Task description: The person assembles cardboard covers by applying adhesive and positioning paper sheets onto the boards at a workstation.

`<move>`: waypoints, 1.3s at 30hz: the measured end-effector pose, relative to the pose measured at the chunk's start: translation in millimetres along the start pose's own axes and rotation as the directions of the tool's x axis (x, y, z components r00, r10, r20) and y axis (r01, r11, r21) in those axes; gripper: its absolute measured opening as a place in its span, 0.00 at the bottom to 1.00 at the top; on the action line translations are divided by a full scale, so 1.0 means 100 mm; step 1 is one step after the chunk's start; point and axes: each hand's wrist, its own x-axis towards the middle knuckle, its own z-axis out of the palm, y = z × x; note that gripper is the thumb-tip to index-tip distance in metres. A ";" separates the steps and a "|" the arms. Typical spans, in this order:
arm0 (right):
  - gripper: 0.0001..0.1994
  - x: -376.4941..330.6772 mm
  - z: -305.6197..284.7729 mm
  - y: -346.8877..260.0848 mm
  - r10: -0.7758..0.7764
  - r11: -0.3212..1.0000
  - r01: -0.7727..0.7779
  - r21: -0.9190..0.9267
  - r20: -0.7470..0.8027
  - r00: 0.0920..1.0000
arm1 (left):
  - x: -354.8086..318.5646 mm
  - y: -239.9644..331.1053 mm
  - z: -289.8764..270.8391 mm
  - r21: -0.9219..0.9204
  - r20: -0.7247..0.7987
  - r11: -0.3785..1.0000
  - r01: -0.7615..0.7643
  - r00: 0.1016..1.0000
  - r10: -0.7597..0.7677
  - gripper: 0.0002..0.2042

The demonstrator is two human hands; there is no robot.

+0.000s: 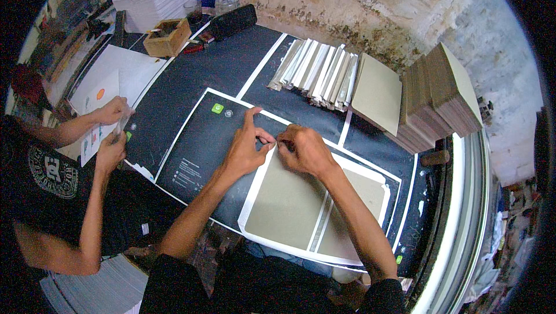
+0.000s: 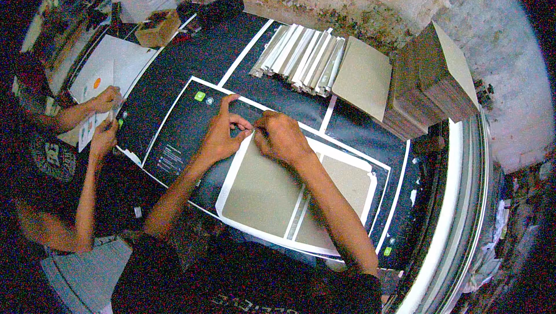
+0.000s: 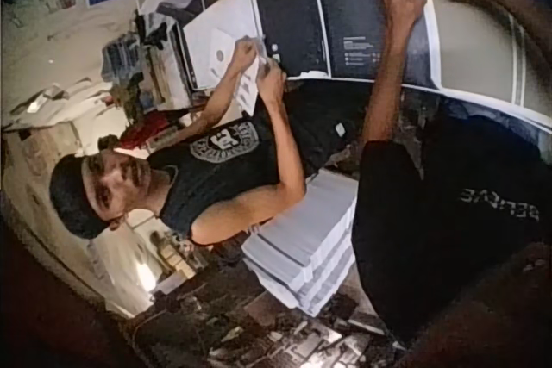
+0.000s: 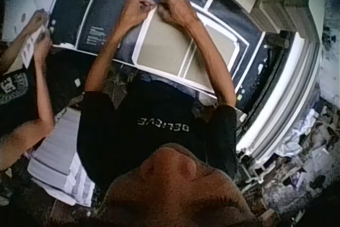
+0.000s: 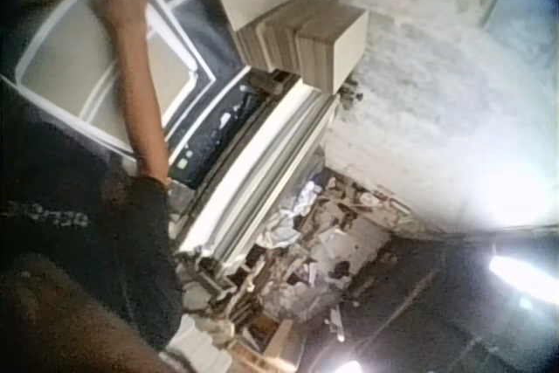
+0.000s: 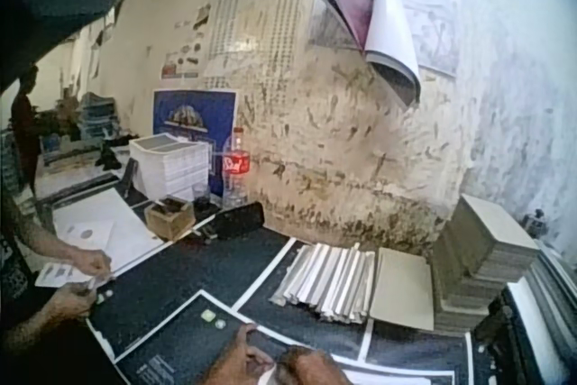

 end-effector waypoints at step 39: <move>0.46 -0.68 0.03 -0.04 0.039 0.976 -0.014 0.219 -0.109 0.993 | -0.36 0.69 0.15 0.564 0.264 0.806 -0.178 0.964 0.028 0.55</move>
